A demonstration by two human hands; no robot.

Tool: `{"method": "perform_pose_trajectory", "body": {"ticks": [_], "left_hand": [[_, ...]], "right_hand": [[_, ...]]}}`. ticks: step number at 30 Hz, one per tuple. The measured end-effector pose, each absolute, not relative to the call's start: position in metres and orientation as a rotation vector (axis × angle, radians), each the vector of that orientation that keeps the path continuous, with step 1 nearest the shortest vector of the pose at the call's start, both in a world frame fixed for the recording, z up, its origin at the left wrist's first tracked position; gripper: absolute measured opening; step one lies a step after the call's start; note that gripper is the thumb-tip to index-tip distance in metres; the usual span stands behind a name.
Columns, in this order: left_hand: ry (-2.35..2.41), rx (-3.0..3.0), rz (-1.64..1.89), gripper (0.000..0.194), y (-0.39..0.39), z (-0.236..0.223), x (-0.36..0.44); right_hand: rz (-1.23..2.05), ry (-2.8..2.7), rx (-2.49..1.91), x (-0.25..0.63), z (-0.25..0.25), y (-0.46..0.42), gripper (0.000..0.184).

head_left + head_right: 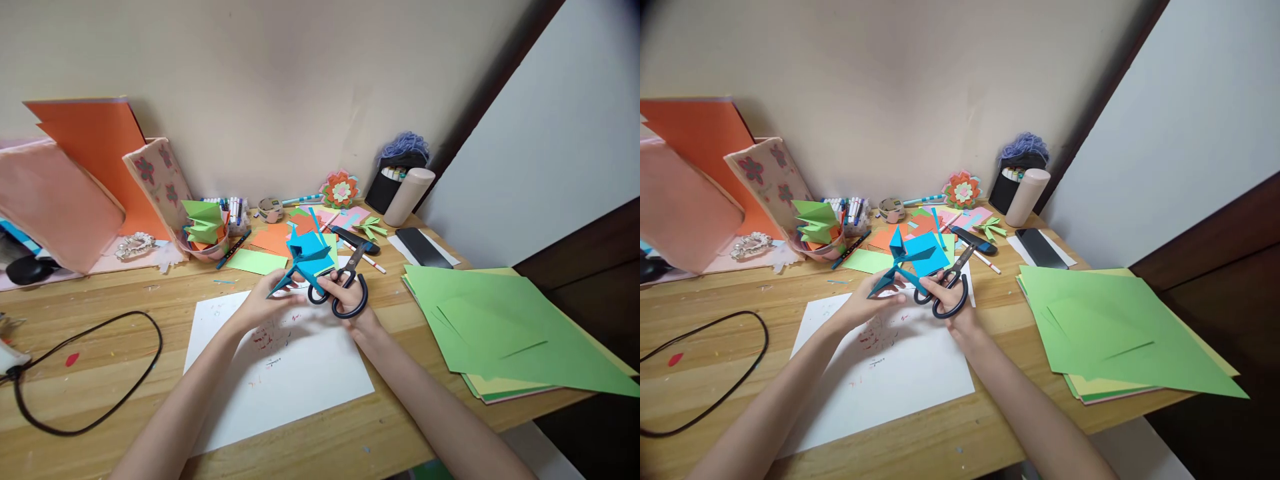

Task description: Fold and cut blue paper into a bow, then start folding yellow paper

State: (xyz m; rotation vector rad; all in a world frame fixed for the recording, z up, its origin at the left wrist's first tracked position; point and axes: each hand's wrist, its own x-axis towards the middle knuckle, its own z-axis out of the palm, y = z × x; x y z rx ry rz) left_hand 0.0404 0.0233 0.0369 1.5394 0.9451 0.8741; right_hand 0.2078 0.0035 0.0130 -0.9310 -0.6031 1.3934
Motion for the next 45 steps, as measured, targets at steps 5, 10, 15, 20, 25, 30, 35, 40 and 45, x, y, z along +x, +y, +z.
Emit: {"method": "perform_pose_trajectory", "body": {"ticks": [5,10,15,20,25,30,35,40,45], "left_hand": [[1.019,1.278,1.075,0.022,0.01,0.044,0.06],[1.07,1.119,1.236,0.019,0.006,0.041,0.069],[1.056,0.887,1.194,0.019,0.002,0.035,0.072],[1.015,0.596,1.132,0.019,0.004,0.03,0.074],[1.054,0.529,1.272,0.023,0.017,0.033,0.062],[1.114,0.602,1.479,0.022,0.029,0.045,0.04],[1.121,0.633,1.508,0.022,0.026,0.046,0.041],[1.142,0.812,1.407,0.021,0.012,0.044,0.057],[1.163,0.87,1.349,0.022,0.007,0.045,0.061]], "right_hand": [[1.235,-0.707,-0.961,0.21,0.009,0.004,0.043],[1.196,-0.764,-0.983,0.199,0.011,-0.001,0.04],[1.079,-0.827,-1.049,0.197,0.005,-0.002,0.035],[0.986,-0.924,-1.133,0.201,0.005,-0.001,0.03],[1.269,-0.861,-1.047,0.201,0.019,-0.007,0.047],[1.805,-1.175,-0.885,0.189,0.016,-0.032,0.065],[1.96,-1.291,-0.913,0.177,0.01,-0.048,0.069],[1.843,-1.218,-0.959,0.176,0.007,-0.04,0.066],[1.852,-1.202,-0.956,0.181,0.005,-0.035,0.068]]}}
